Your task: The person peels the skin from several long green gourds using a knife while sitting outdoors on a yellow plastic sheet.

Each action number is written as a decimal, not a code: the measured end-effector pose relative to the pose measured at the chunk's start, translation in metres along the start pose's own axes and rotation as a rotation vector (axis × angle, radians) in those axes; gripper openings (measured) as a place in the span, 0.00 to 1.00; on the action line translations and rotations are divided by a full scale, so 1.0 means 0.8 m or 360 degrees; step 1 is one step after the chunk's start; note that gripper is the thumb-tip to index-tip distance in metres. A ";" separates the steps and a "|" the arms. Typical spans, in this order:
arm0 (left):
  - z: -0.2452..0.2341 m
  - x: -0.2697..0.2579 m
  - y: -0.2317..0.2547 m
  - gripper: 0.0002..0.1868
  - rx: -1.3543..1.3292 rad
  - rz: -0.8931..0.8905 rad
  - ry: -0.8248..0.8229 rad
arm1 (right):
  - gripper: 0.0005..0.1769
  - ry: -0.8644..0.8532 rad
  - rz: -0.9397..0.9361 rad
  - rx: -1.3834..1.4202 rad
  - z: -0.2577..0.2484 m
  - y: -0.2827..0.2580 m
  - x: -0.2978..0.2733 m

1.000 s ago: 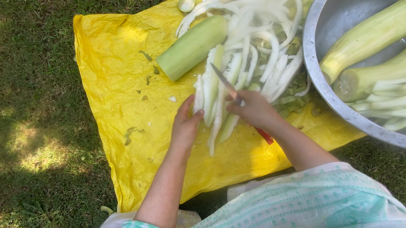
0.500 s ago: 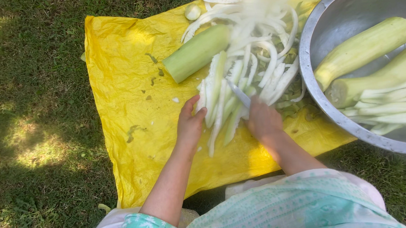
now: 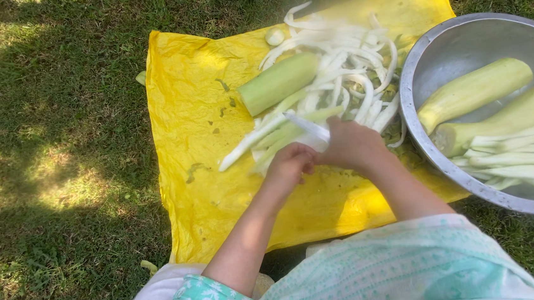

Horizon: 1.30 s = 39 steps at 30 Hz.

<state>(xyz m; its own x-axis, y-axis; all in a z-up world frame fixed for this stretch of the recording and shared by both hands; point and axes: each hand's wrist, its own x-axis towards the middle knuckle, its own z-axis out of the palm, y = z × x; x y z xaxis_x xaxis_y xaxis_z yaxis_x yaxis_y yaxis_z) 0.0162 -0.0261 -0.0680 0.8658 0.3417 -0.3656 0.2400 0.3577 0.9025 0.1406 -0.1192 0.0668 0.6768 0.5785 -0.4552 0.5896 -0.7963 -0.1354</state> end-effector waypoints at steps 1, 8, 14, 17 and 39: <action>-0.001 -0.004 0.006 0.13 -0.0005 0.0004 -0.0003 | 0.44 -0.0073 -0.0077 -0.0078 -0.013 0.000 0.005; -0.008 -0.012 0.040 0.25 -0.0083 -0.0286 -0.0037 | 0.41 -0.0474 0.0015 -0.0138 -0.098 0.001 -0.025; 0.028 -0.025 0.037 0.32 -0.0636 -0.0250 -0.0464 | 0.47 -0.0002 -0.0161 -0.0187 -0.103 0.004 -0.074; 0.039 -0.014 0.021 0.29 -0.1064 0.0071 -0.0381 | 0.52 0.0097 0.0082 -0.0103 -0.044 -0.021 -0.111; -0.030 -0.091 0.056 0.24 0.0090 0.0035 -0.0419 | 0.46 0.0676 -0.0464 0.0987 0.032 0.083 -0.021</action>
<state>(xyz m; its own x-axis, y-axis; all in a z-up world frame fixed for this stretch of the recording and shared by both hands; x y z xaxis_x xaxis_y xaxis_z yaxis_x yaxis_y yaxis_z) -0.0463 -0.0143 -0.0069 0.9537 0.1082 -0.2805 0.2374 0.3013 0.9235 0.1566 -0.1862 0.0431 0.7165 0.6969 0.0304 0.5008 -0.4836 -0.7178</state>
